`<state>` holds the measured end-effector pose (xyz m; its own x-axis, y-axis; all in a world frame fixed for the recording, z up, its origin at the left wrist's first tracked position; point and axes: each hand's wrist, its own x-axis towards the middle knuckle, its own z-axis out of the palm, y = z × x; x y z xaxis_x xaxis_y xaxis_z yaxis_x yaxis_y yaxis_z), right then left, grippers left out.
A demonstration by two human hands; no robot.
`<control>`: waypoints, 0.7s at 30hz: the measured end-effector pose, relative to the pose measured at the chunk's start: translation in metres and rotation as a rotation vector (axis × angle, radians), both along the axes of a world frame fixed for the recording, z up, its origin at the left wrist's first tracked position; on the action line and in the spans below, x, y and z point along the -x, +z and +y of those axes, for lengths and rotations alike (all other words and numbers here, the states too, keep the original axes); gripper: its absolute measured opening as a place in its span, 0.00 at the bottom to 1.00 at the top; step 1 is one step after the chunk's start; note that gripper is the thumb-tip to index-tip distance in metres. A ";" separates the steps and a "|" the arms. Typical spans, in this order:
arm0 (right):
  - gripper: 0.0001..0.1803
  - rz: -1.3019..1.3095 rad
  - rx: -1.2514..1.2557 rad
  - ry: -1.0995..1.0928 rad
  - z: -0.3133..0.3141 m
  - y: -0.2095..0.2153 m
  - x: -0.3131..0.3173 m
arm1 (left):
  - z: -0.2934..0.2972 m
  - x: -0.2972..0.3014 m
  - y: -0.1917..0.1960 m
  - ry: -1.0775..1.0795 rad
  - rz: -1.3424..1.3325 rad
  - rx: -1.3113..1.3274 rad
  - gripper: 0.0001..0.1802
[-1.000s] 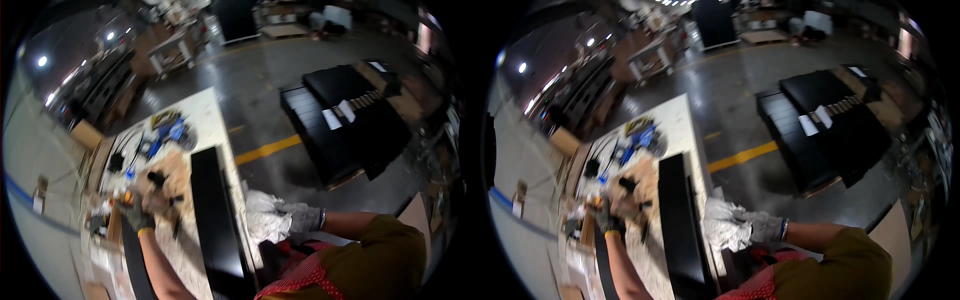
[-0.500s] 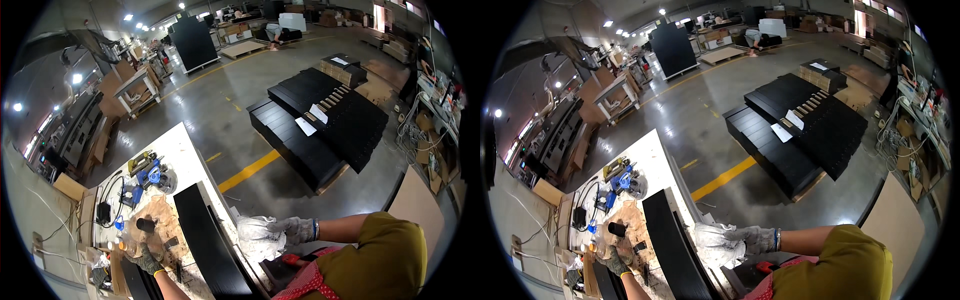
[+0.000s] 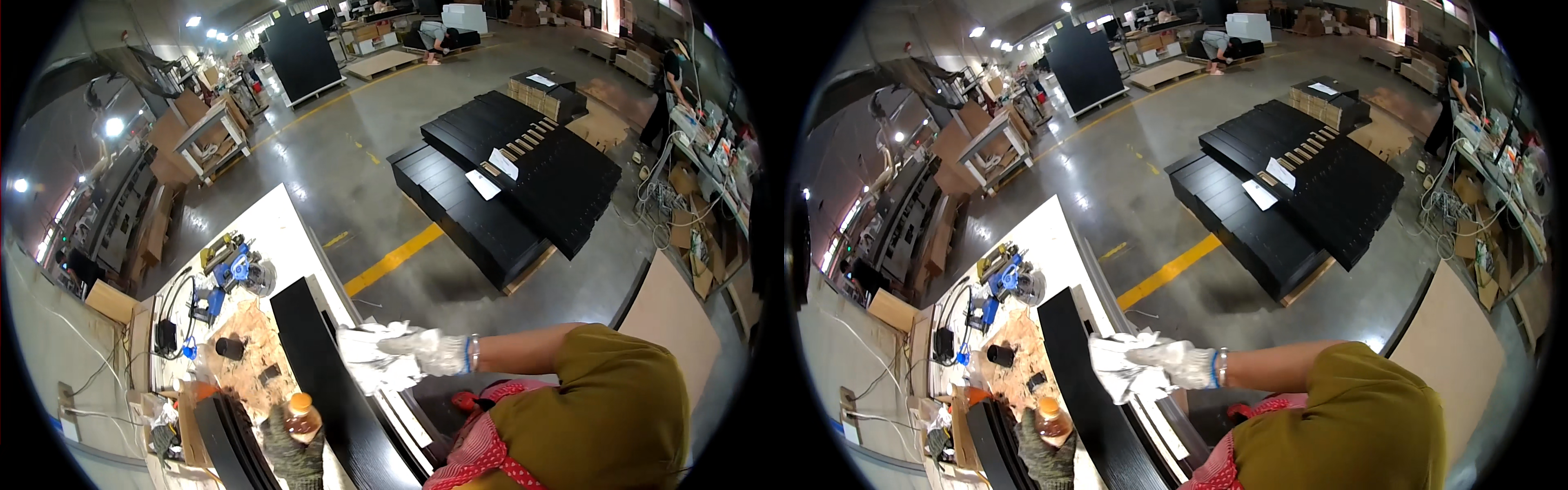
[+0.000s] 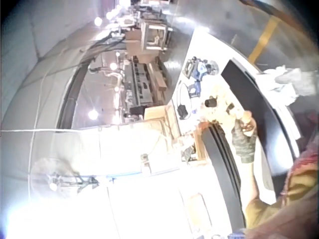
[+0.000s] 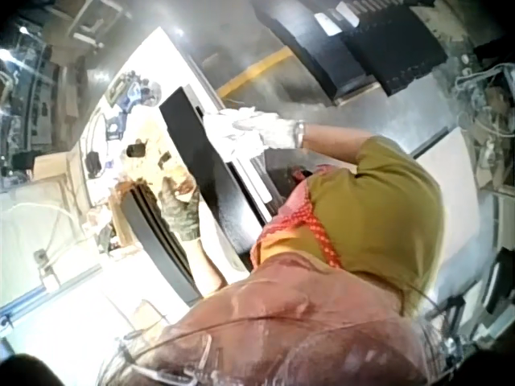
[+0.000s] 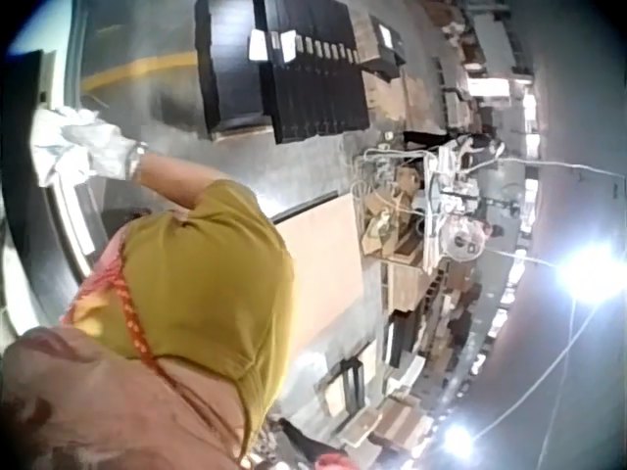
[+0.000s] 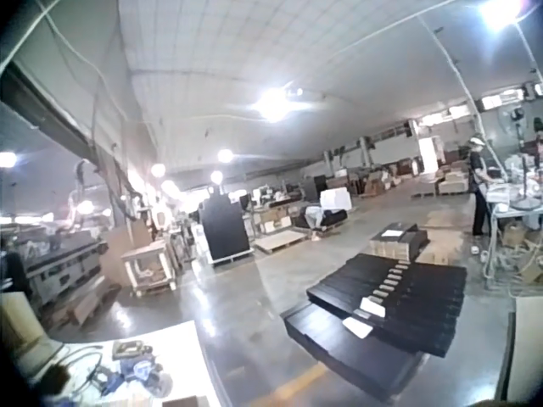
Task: Wiping down long black wooden boards with a cloth and liquid stain or cleaner in a workshop environment.
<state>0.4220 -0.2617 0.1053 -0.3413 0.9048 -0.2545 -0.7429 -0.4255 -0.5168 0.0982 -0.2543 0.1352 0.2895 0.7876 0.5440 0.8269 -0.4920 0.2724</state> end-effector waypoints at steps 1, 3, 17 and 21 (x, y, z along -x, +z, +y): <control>0.19 -0.092 -0.083 -0.008 0.003 -0.005 0.010 | -0.008 -0.009 0.008 0.034 0.087 0.082 0.39; 0.24 -0.362 -0.157 0.060 0.002 -0.003 0.036 | -0.024 -0.025 0.016 0.076 0.255 0.193 0.39; 0.25 -0.010 -0.087 0.268 -0.011 -0.006 0.043 | -0.052 -0.028 0.027 0.064 0.707 0.100 0.37; 0.20 0.128 -0.121 0.354 -0.015 0.008 0.038 | -0.050 -0.021 0.032 0.128 0.734 0.060 0.22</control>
